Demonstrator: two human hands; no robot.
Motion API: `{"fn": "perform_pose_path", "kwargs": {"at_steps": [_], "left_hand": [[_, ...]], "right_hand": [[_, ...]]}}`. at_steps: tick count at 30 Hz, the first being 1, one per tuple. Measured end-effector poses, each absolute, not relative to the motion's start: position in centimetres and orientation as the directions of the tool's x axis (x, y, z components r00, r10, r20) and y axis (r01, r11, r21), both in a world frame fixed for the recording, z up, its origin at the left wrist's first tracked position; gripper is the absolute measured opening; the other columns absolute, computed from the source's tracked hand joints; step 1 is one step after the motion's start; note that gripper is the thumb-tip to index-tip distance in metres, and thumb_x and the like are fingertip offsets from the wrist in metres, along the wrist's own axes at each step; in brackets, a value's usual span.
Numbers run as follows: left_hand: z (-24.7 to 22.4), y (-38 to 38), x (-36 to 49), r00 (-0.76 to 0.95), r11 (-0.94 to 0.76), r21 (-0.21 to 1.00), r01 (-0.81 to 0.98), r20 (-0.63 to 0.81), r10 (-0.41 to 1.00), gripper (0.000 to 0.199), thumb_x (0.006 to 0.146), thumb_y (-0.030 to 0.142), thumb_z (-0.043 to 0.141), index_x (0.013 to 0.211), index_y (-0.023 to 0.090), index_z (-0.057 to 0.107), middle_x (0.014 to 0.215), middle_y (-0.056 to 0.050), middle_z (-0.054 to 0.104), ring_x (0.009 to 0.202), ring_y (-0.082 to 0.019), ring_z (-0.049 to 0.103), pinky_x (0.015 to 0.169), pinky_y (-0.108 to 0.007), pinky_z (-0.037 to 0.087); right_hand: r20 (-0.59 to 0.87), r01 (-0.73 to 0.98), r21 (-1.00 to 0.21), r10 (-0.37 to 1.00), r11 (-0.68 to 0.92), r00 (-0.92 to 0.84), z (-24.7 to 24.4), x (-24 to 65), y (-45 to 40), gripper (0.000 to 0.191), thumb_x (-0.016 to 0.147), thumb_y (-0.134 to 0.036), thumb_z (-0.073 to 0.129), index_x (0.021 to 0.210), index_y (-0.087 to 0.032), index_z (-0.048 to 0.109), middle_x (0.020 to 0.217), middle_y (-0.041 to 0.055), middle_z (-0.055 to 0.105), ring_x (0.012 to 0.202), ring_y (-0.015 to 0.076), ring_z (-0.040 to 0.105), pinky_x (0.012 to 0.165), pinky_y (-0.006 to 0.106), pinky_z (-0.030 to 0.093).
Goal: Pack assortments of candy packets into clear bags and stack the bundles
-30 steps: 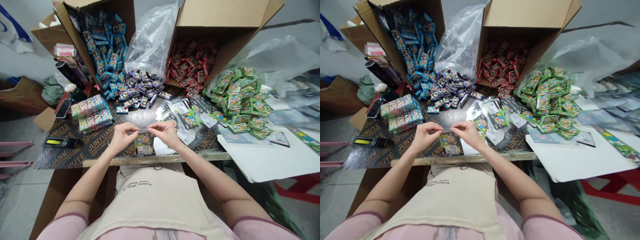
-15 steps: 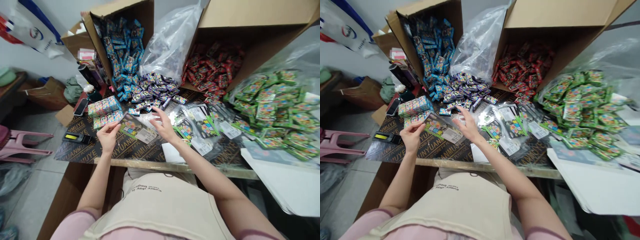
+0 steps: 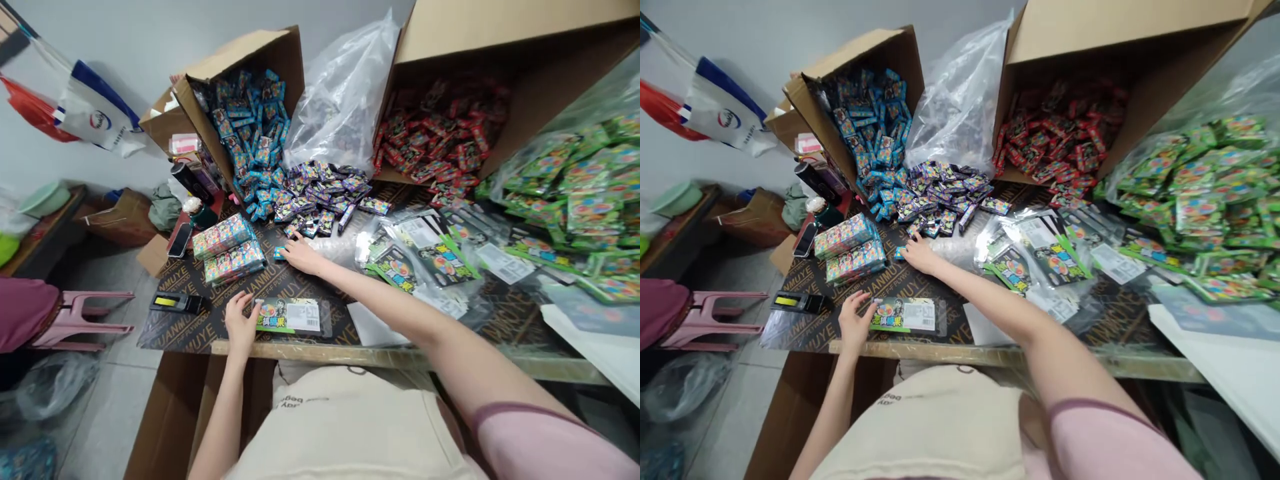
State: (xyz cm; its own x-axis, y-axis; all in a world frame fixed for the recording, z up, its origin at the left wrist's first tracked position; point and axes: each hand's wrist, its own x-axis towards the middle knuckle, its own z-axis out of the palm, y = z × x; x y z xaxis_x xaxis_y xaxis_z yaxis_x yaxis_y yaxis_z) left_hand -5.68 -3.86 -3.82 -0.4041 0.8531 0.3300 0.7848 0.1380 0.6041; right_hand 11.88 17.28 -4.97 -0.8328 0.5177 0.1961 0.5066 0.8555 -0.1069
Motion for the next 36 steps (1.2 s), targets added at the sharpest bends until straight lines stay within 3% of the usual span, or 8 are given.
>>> {"fn": "perform_pose_path", "kwargs": {"at_steps": [5, 10, 16, 18, 23, 26, 30, 36], "left_hand": [[-2.3, 0.4, -1.3, -0.141, -0.053, 0.627, 0.777, 0.255, 0.957, 0.058, 0.074, 0.040, 0.074, 0.127, 0.020, 0.059, 0.136, -0.016, 0.055, 0.128, -0.030, 0.050, 0.107, -0.047, 0.041], [-0.8, 2.7, 4.0, 0.036, 0.111, 0.902, 0.417, -0.138, 0.990, 0.037, 0.067, 0.044, 0.077, 0.087, 0.013, 0.074, 0.074, -0.005, 0.071, 0.072, -0.021, 0.067, 0.069, -0.034, 0.055], [-0.7, 1.9, 7.9, -0.032, 0.380, 0.897, -0.226, -0.396, 0.918, 0.040, 0.052, 0.044, 0.086, 0.070, 0.012, 0.070, 0.064, -0.002, 0.069, 0.054, -0.012, 0.061, 0.056, -0.026, 0.054], [-0.9, 1.3, 8.5, -0.047, 0.386, 0.885, -0.261, -0.411, 0.910, 0.041, 0.052, 0.044, 0.087, 0.070, 0.011, 0.069, 0.066, -0.003, 0.070, 0.056, -0.013, 0.062, 0.058, -0.028, 0.055], [-0.8, -0.1, 5.6, 0.102, 0.186, 0.977, 0.106, -0.197, 0.975, 0.061, 0.066, 0.050, 0.078, 0.115, 0.014, 0.067, 0.110, -0.014, 0.072, 0.101, -0.027, 0.068, 0.091, -0.043, 0.054], [-1.0, -0.7, 1.9, 0.306, -0.142, 0.787, 0.600, -0.061, 0.950, 0.091, 0.059, 0.038, 0.085, 0.140, 0.024, 0.048, 0.148, -0.015, 0.046, 0.139, -0.035, 0.039, 0.115, -0.057, 0.026], [-2.7, -0.9, -0.4, 0.436, -0.330, 0.439, 0.835, -0.164, 0.885, 0.102, 0.060, 0.035, 0.085, 0.148, 0.023, 0.034, 0.144, -0.017, 0.046, 0.136, -0.036, 0.039, 0.115, -0.061, 0.016], [-4.1, -0.7, 0.2, 0.459, -0.428, 0.387, 0.817, 0.014, 0.888, 0.107, 0.070, 0.039, 0.074, 0.154, 0.019, 0.011, 0.130, -0.016, 0.053, 0.119, -0.032, 0.050, 0.105, -0.050, 0.036]], "right_hand": [[0.176, 0.423, -0.462, 0.548, 0.780, -0.818, -4.0, 18.1, 13.0, 0.033, 0.094, -0.012, 0.043, 0.122, -0.014, 0.061, 0.100, 0.0122, 0.069, 0.091, 0.0212, 0.064, 0.085, 0.036, 0.047], [0.287, 0.257, -0.739, 0.636, 0.623, -0.716, -0.7, 23.3, 8.9, 0.033, 0.095, -0.020, 0.046, 0.124, -0.022, 0.062, 0.097, 0.0069, 0.063, 0.090, 0.0180, 0.061, 0.082, 0.033, 0.050], [0.437, 0.368, -0.713, 0.788, 0.597, -0.432, 0.0, 26.1, 5.5, 0.095, 0.068, -0.056, 0.077, 0.147, -0.023, 0.034, 0.145, 0.0165, 0.042, 0.134, 0.0338, 0.040, 0.110, 0.053, 0.032], [0.437, 0.402, -0.669, 0.768, 0.626, -0.468, -0.6, 25.8, 4.5, 0.092, 0.069, -0.051, 0.077, 0.146, -0.022, 0.034, 0.144, 0.0169, 0.044, 0.133, 0.0345, 0.041, 0.109, 0.054, 0.032], [0.456, 0.412, -0.710, 0.819, 0.571, -0.350, -1.7, 25.1, 3.2, 0.074, 0.069, -0.029, 0.069, 0.138, -0.022, 0.041, 0.130, 0.0110, 0.056, 0.119, 0.0295, 0.053, 0.102, 0.045, 0.039], [0.417, 0.454, -0.718, 0.848, 0.528, -0.327, -2.5, 25.6, 3.4, 0.074, 0.066, -0.031, 0.071, 0.134, -0.021, 0.044, 0.127, 0.0114, 0.058, 0.116, 0.0318, 0.053, 0.100, 0.046, 0.038], [0.318, 0.507, -0.650, 0.808, 0.567, -0.495, -3.8, 26.0, 3.3, 0.079, 0.069, -0.038, 0.073, 0.138, -0.020, 0.041, 0.131, 0.0136, 0.059, 0.112, 0.0324, 0.055, 0.094, 0.045, 0.037], [0.234, 0.636, -0.474, 0.784, 0.609, -0.575, -3.7, 25.8, 2.2, 0.073, 0.076, -0.032, 0.068, 0.142, -0.018, 0.042, 0.135, 0.0178, 0.055, 0.118, 0.0346, 0.049, 0.091, 0.045, 0.032]]}}
